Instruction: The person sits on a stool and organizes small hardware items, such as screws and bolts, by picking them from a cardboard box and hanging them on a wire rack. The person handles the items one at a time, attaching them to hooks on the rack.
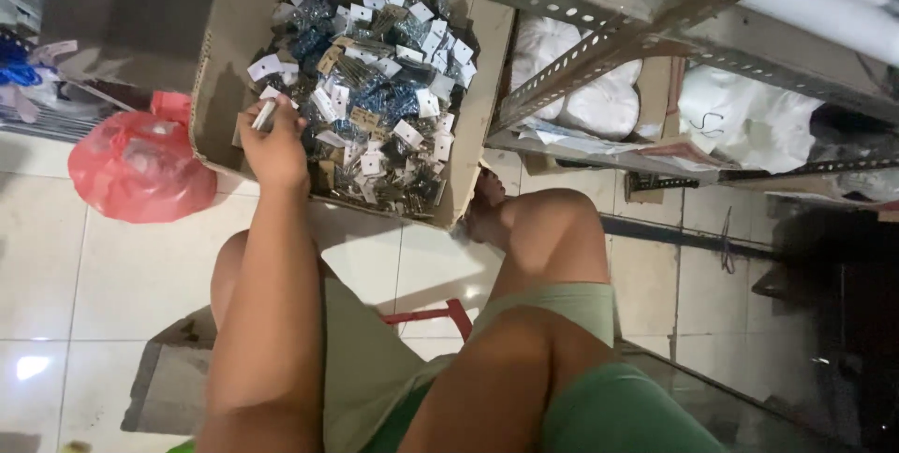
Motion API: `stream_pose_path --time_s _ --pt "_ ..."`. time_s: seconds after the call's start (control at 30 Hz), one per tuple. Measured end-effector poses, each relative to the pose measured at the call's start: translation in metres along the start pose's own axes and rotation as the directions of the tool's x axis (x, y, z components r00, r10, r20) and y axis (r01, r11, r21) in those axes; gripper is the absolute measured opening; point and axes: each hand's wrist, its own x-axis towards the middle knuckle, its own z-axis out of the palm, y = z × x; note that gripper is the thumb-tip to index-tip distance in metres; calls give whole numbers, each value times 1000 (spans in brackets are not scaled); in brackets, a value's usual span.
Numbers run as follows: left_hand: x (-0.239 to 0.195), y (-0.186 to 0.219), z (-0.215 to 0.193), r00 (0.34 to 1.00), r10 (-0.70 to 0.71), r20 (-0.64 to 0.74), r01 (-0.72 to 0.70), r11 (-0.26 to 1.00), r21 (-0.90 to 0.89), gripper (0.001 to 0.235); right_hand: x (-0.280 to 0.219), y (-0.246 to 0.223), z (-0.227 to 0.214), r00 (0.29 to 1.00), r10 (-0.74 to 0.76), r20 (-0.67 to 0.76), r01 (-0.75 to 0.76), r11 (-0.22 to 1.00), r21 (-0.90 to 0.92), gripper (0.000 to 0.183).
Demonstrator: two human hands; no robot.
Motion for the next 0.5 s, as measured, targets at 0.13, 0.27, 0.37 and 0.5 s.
stream_pose_path --time_s 0.13,0.27,0.37,0.5 --pt "-10 7 -2 1000 -25 17 26 998 -52 20 0 -9 -12 995 50 87 -51 999 9 21" --pt "-2 -1 -11 969 -184 163 200 976 -82 37 -53 -26 -56 887 292 -357 -398 876 -273 25" --pt "1 -7 -13 969 -218 118 236 956 -174 38 -148 9 -115 262 243 -934 -925 341 -170 32" --pt "-4 4 -6 930 -279 241 320 935 -152 35 -234 110 -193 -115 -74 -991 -933 -335 133 19"
